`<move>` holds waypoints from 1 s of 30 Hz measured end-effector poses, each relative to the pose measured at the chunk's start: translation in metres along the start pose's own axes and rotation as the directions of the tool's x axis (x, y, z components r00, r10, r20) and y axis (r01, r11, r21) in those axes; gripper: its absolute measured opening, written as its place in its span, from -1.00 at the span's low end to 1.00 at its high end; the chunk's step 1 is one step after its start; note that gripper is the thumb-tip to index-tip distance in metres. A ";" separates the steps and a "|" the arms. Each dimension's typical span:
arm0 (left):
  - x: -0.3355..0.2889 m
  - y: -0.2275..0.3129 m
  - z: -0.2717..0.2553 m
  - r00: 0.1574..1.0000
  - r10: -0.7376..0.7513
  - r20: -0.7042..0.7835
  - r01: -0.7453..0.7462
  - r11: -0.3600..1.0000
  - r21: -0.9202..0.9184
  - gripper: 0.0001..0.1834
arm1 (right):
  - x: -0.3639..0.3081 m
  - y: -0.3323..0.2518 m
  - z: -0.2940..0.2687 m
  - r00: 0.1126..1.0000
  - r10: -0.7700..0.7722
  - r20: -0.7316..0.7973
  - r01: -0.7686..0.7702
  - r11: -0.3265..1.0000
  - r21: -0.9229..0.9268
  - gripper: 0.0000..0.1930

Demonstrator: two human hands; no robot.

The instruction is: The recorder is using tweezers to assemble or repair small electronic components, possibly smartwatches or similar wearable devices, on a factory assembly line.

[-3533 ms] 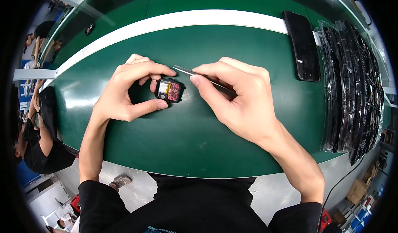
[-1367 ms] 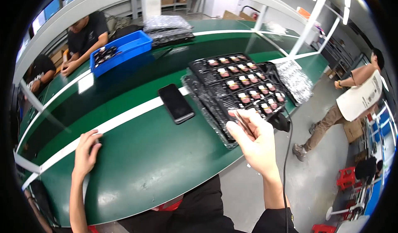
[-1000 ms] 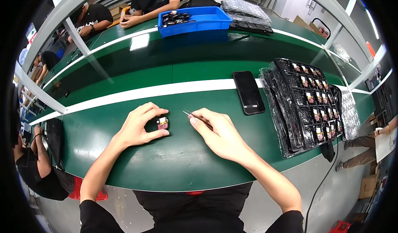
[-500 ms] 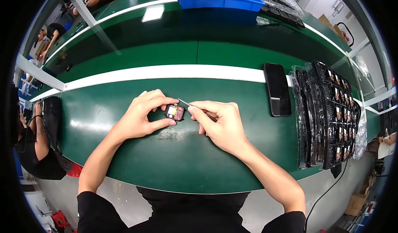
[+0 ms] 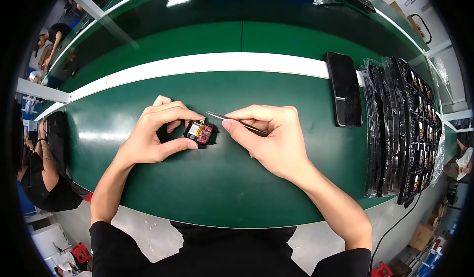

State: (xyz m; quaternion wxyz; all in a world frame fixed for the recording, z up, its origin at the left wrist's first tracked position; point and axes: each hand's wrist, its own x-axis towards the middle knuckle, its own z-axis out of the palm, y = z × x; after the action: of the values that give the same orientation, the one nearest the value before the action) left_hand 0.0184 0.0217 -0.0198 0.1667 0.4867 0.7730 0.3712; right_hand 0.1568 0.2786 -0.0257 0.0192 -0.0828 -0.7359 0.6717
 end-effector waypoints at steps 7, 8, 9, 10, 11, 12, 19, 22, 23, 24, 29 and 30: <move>0.002 0.002 0.002 0.999 -0.012 -0.037 0.012 1.000 -0.004 -0.42 | -0.001 0.004 0.011 0.974 -0.227 0.023 0.226 0.947 -0.229 -0.95; 0.002 0.001 0.002 0.999 0.000 -0.040 0.000 1.000 -0.008 -0.42 | -0.001 0.001 0.013 0.969 -0.244 0.045 0.245 0.915 -0.320 -0.97; 0.003 0.000 0.003 0.999 -0.003 -0.037 0.002 1.000 -0.014 -0.42 | -0.001 0.001 0.015 0.970 -0.237 0.044 0.239 0.917 -0.320 -0.97; 0.003 -0.001 0.004 0.999 0.001 -0.041 -0.001 1.000 -0.004 -0.42 | 0.000 0.001 0.016 0.961 -0.274 0.037 0.271 0.903 -0.335 -0.98; 0.003 -0.002 0.004 0.999 0.005 -0.045 -0.004 1.000 0.007 -0.42 | 0.000 0.002 0.017 0.950 -0.312 0.030 0.302 0.887 -0.350 -0.99; 0.003 -0.002 0.004 0.999 0.002 -0.045 -0.001 1.000 0.006 -0.42 | 0.001 0.004 0.018 0.950 -0.310 0.032 0.301 0.888 -0.348 -0.99; 0.001 -0.003 0.002 0.999 0.007 -0.034 -0.007 1.000 0.009 -0.41 | 0.001 0.008 0.021 0.950 -0.311 0.018 0.299 0.894 -0.333 -0.96; 0.001 -0.002 0.003 0.999 0.010 -0.038 -0.009 1.000 0.022 -0.41 | 0.001 0.008 0.019 0.950 -0.311 0.020 0.299 0.893 -0.337 -0.96; 0.001 -0.002 0.004 0.999 0.016 -0.049 -0.015 1.000 0.022 -0.41 | 0.001 0.007 0.019 0.946 -0.323 0.030 0.313 0.883 -0.350 -0.96; 0.002 -0.001 0.003 0.999 0.018 -0.047 -0.017 1.000 0.024 -0.41 | 0.001 0.007 0.018 0.945 -0.325 0.028 0.314 0.883 -0.350 -0.96; 0.003 0.000 0.006 0.997 0.008 -0.078 -0.007 1.000 0.007 -0.46 | 0.000 0.008 0.017 0.929 -0.369 0.031 0.358 0.872 -0.335 -0.91; 0.003 0.001 0.005 0.997 0.008 -0.077 -0.008 1.000 0.010 -0.46 | 0.000 0.008 0.017 0.928 -0.371 0.030 0.359 0.872 -0.333 -0.91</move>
State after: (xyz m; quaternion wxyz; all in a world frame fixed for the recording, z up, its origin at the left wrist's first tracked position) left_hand 0.0206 0.0270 -0.0224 0.1327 0.4758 0.7788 0.3866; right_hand 0.1555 0.2625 -0.0351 0.1443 0.0439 -0.8405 0.5204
